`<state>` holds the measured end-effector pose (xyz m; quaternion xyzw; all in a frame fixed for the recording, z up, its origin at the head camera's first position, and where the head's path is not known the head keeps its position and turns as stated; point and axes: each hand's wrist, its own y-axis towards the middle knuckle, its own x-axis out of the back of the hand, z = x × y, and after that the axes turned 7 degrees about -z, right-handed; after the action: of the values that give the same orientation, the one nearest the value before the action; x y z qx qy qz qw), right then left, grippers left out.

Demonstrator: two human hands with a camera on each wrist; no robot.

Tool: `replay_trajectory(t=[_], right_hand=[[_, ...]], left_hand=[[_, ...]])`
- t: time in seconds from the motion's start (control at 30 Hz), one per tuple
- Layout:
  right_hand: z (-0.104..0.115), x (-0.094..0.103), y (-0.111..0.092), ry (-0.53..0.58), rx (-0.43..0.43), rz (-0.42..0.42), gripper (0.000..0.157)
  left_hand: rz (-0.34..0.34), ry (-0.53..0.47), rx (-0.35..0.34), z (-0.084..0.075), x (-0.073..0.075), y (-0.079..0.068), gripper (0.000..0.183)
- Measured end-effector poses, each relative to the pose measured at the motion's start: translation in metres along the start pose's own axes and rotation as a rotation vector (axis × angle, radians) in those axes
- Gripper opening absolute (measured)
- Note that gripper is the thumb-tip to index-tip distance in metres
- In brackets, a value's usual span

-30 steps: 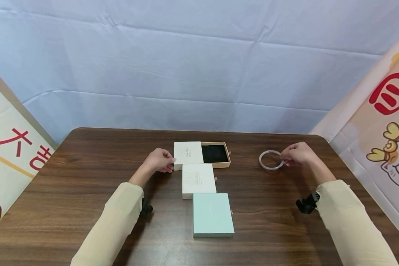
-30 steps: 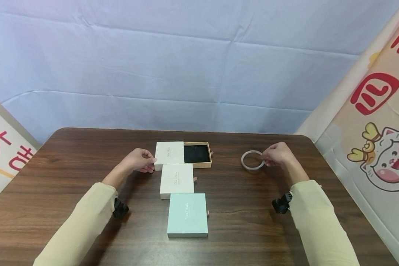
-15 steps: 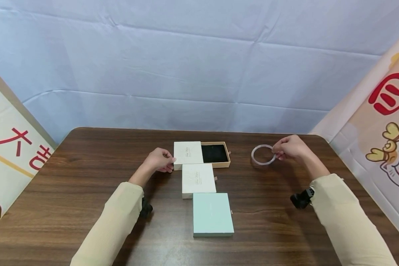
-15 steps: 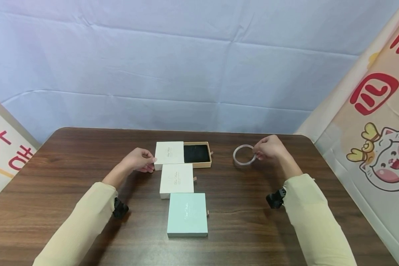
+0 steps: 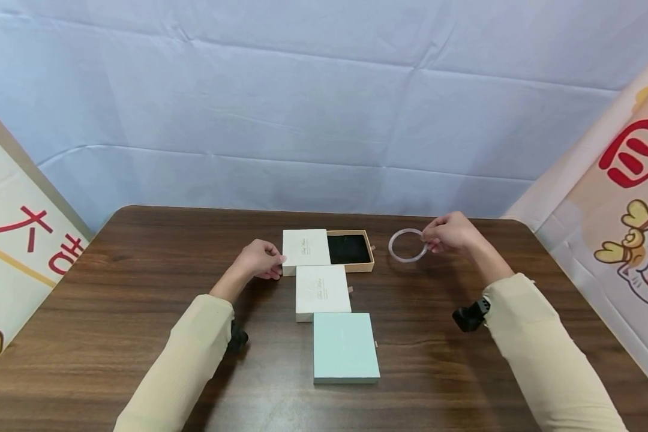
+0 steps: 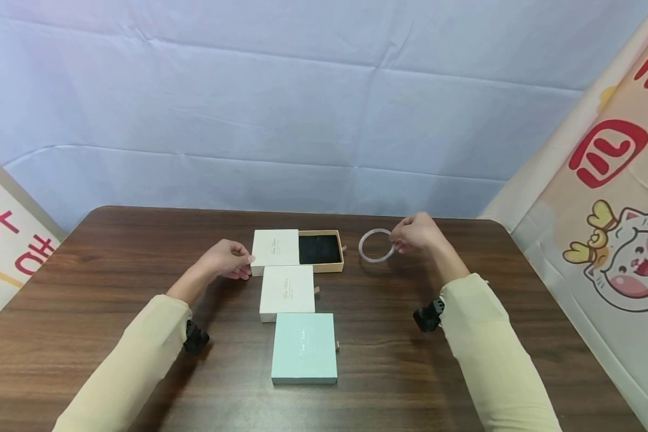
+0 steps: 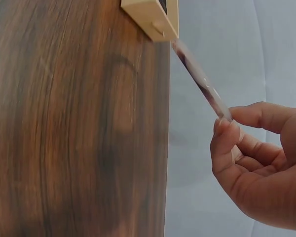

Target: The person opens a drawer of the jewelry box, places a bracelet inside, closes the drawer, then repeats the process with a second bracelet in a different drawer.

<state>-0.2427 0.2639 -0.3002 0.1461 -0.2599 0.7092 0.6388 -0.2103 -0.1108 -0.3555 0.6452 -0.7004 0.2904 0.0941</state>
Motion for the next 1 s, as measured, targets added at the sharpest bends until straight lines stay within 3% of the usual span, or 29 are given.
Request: replay_trajectory(t=[0.37, 1.0], right_hand=[[0.013, -0.021, 0.007, 0.072, 0.013, 0.034, 0.024], [0.022, -0.049, 0.018, 0.1, 0.0, -0.002, 0.023]], left_hand=[[-0.005, 0.01, -0.007, 0.0, -0.001, 0.0, 0.016], [-0.012, 0.005, 0.001, 0.002, -0.001, 0.001, 0.016]])
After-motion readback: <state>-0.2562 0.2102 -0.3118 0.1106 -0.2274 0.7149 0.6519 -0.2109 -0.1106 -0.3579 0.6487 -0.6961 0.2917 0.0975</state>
